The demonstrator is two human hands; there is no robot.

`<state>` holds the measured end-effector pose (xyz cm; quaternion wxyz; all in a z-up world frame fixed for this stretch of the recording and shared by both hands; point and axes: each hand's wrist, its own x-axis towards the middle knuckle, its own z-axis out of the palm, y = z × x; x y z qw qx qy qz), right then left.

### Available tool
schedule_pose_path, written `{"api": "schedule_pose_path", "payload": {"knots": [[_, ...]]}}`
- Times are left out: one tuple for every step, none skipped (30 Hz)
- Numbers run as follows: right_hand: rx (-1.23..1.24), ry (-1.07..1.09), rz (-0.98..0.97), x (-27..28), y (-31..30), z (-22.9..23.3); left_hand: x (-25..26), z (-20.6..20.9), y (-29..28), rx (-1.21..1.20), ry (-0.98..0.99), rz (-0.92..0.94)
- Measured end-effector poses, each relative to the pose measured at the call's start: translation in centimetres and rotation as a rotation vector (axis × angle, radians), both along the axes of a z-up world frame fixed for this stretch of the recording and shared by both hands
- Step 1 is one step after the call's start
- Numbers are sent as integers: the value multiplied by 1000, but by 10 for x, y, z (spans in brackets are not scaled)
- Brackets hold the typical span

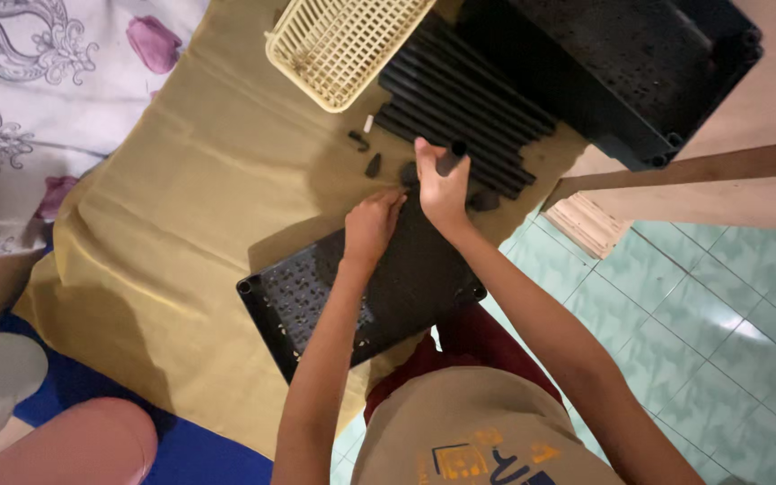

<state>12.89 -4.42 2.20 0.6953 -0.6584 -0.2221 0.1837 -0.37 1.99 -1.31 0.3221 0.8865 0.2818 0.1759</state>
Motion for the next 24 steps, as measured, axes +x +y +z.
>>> {"api": "schedule_pose_path", "payload": {"knots": [[-33,22,-10,3,-1,3,0,2,0,28,40,-9],[-21,31,-1,5,-5,7,0,3,-1,27,63,-17],[-9,42,9,7,-11,11,-1,5,-1,26,87,-24],[2,52,20,8,-16,16,-1,6,-1,26,112,-30],[-42,57,10,9,-26,20,-2,7,-3,13,89,-72],[-87,61,-1,11,-37,23,-2,9,-6,1,67,-114],[-131,67,-10,13,-49,27,-1,10,-9,-11,45,-155],[-101,116,-21,15,-60,30,1,12,-14,7,70,-189],[-70,164,-32,18,-73,32,5,15,-20,24,94,-222],[-40,212,-43,22,-85,35,9,18,-27,42,119,-256],[19,223,-37,26,-96,37,14,22,-33,42,151,-273],[78,233,-31,30,-107,38,20,26,-39,43,183,-290],[136,245,-30,32,-117,38,24,31,-45,41,215,-313],[176,210,-7,33,-126,38,27,37,-50,15,163,-315],[215,175,13,36,-137,38,30,44,-56,-11,111,-320],[254,140,33,37,-147,38,33,51,-59,-39,59,-325],[273,133,48,37,-157,37,35,57,-61,-59,68,-341],[292,126,64,38,-166,36,37,62,-62,-79,77,-358],[313,120,78,37,-172,33,38,65,-62,-97,89,-375],[340,137,68,36,-176,29,40,66,-60,-128,164,-386],[367,154,56,33,-176,23,44,65,-57,-157,242,-398],[395,171,43,30,-176,18,49,63,-54,-186,319,-409],[409,168,54,27,-175,14,54,58,-51,-170,268,-428],[423,165,65,24,-173,10,61,52,-48,-155,217,-448]]}}
